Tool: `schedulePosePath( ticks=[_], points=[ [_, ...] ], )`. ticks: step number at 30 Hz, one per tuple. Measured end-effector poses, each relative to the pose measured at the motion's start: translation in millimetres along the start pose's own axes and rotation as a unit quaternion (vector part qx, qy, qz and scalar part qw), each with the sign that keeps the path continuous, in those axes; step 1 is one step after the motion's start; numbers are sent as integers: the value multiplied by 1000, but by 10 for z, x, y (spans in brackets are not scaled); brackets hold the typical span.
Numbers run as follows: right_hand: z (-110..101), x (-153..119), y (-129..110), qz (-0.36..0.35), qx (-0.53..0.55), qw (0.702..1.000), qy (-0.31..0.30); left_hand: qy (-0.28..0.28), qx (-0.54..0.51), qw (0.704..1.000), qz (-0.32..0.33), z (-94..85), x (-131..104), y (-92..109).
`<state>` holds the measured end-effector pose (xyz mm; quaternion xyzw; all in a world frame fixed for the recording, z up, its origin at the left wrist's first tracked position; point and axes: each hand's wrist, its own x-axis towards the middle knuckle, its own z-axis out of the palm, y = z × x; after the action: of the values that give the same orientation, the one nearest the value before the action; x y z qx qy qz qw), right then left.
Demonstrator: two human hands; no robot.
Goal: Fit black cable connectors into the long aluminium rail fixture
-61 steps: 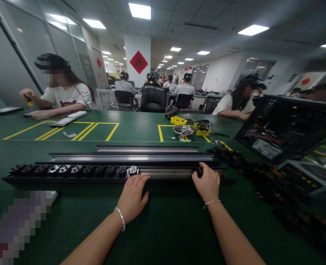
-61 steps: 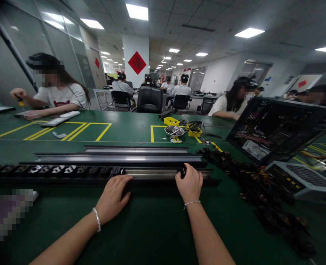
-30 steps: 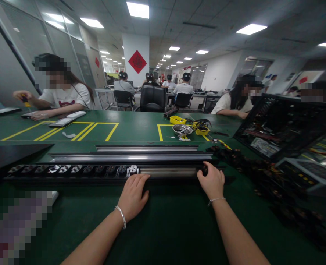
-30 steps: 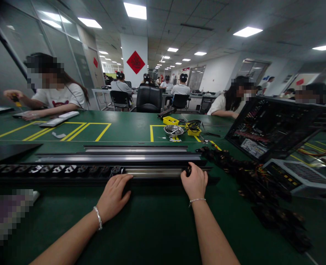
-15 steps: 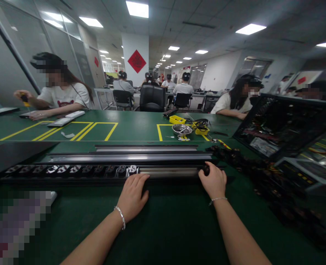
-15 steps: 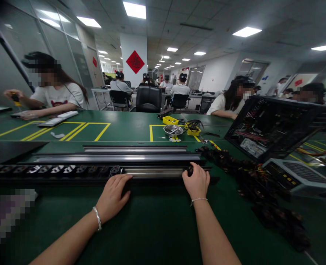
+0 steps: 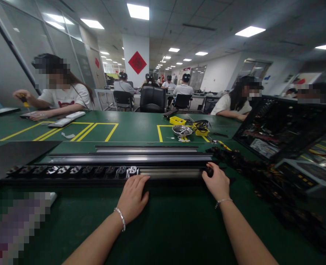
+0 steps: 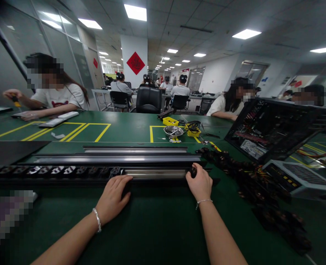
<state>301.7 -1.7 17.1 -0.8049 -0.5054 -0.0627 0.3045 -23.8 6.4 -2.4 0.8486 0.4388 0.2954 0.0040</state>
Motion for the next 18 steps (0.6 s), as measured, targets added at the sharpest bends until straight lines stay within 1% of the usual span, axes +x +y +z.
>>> schedulePosePath(
  ticks=[6, 12, 18],
  points=[
    [37, -5, 16, -1, 4, 1000, 16, -2, 8, 1000, 1, -15, 12, 14],
    [69, -28, 32, -4, -41, 998, 50, 3, 10, 1000, 1, -8, 9, 10],
    [78, -28, 55, -1, -33, 998, 46, -1, 6, 1000, 0, 3, -1, 2]
  ],
)
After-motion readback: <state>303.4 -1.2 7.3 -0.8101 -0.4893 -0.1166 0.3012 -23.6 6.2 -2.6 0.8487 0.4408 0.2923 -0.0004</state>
